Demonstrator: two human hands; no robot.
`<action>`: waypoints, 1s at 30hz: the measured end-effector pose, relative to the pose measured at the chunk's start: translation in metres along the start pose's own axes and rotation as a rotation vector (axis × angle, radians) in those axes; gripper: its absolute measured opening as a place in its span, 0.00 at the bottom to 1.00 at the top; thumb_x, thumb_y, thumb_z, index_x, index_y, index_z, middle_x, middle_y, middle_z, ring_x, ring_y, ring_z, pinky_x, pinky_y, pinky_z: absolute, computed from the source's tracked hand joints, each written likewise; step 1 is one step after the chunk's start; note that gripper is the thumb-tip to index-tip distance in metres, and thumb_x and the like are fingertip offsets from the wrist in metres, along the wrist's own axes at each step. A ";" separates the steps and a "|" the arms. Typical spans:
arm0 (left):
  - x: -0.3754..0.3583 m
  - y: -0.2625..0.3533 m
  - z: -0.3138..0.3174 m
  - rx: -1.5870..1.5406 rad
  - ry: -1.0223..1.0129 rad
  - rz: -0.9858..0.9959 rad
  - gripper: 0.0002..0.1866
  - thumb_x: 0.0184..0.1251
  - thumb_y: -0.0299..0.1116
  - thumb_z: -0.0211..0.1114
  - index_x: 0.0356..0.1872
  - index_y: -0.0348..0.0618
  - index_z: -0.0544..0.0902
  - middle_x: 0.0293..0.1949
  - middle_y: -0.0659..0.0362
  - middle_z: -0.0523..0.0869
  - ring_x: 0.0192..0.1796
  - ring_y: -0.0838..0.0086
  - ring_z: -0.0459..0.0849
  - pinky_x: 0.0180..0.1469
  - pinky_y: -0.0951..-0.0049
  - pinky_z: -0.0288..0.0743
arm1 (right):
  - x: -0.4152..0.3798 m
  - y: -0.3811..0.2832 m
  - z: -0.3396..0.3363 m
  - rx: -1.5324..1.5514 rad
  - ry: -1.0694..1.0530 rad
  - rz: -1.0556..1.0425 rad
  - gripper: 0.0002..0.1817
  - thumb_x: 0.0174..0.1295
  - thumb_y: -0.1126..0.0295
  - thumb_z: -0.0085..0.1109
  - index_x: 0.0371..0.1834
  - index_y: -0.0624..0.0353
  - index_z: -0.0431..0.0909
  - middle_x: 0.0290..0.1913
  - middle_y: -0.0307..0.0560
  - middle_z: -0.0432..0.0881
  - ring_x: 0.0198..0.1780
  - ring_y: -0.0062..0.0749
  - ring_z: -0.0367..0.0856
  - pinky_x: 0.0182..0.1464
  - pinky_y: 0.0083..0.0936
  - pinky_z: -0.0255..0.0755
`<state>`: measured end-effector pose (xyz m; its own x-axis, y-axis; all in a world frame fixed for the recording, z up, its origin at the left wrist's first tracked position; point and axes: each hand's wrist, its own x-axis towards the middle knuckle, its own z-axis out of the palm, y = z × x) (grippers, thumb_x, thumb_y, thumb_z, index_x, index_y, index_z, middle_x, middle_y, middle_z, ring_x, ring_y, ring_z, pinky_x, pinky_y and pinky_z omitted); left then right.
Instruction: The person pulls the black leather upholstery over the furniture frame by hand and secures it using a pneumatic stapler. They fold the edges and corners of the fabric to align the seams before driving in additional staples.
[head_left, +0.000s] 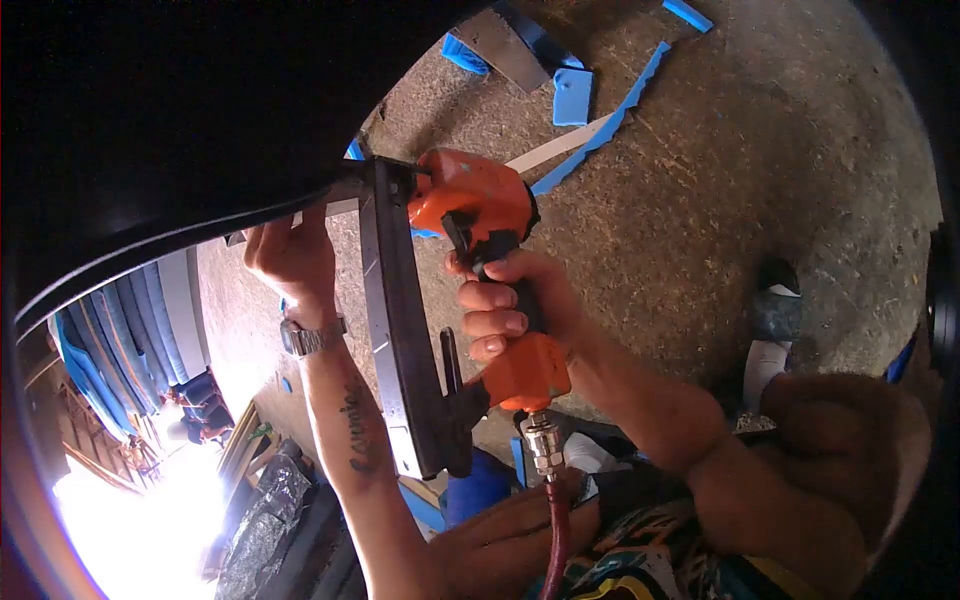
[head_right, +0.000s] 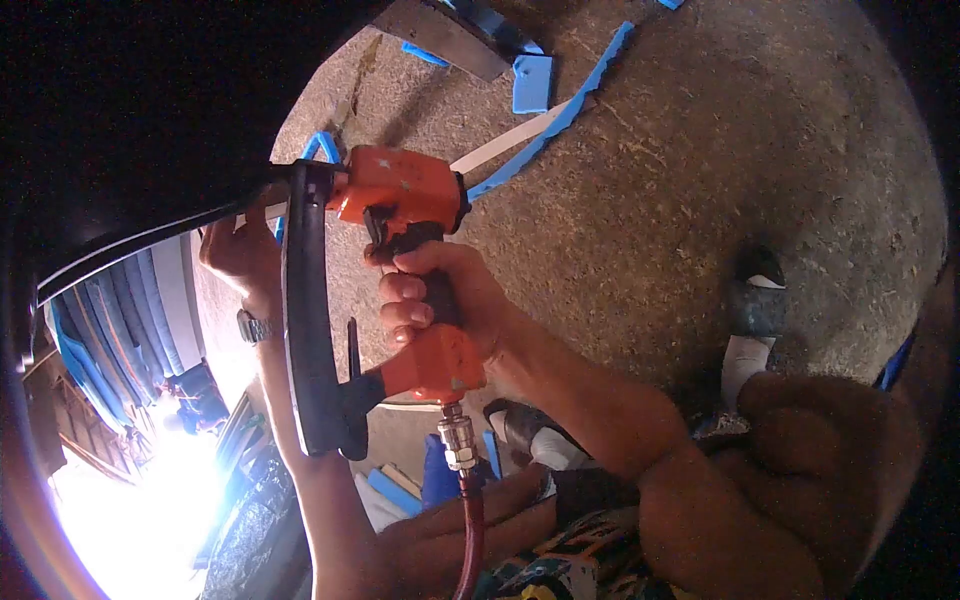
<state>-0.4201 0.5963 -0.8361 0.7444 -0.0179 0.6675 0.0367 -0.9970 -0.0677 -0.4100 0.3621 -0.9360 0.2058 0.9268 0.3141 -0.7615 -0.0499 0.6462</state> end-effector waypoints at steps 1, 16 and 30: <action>0.002 0.000 -0.004 0.024 -0.024 0.024 0.15 0.47 0.26 0.78 0.39 0.40 0.88 0.36 0.51 0.89 0.36 0.59 0.88 0.39 0.68 0.80 | -0.001 0.001 0.001 0.004 0.010 -0.003 0.20 0.66 0.67 0.48 0.61 0.56 0.68 0.25 0.37 0.72 0.23 0.23 0.72 0.38 0.33 0.72; 0.013 0.001 -0.025 0.027 -0.202 0.054 0.09 0.57 0.25 0.71 0.41 0.42 0.87 0.39 0.51 0.89 0.42 0.59 0.88 0.43 0.64 0.80 | 0.013 -0.002 -0.015 0.099 -0.054 0.063 0.21 0.64 0.64 0.51 0.60 0.53 0.73 0.23 0.33 0.71 0.24 0.21 0.71 0.37 0.32 0.74; 0.001 -0.004 -0.057 -0.206 0.047 -0.144 0.12 0.59 0.22 0.70 0.44 0.40 0.83 0.49 0.54 0.83 0.53 0.64 0.81 0.56 0.66 0.74 | 0.017 -0.011 -0.022 0.056 -0.066 0.080 0.19 0.64 0.65 0.51 0.58 0.56 0.73 0.23 0.33 0.69 0.25 0.20 0.70 0.37 0.30 0.75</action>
<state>-0.4572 0.5960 -0.7930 0.7095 0.1263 0.6933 -0.0004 -0.9837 0.1797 -0.4111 0.3860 -0.9532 0.1869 0.8926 0.4103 -0.7422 -0.1453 0.6542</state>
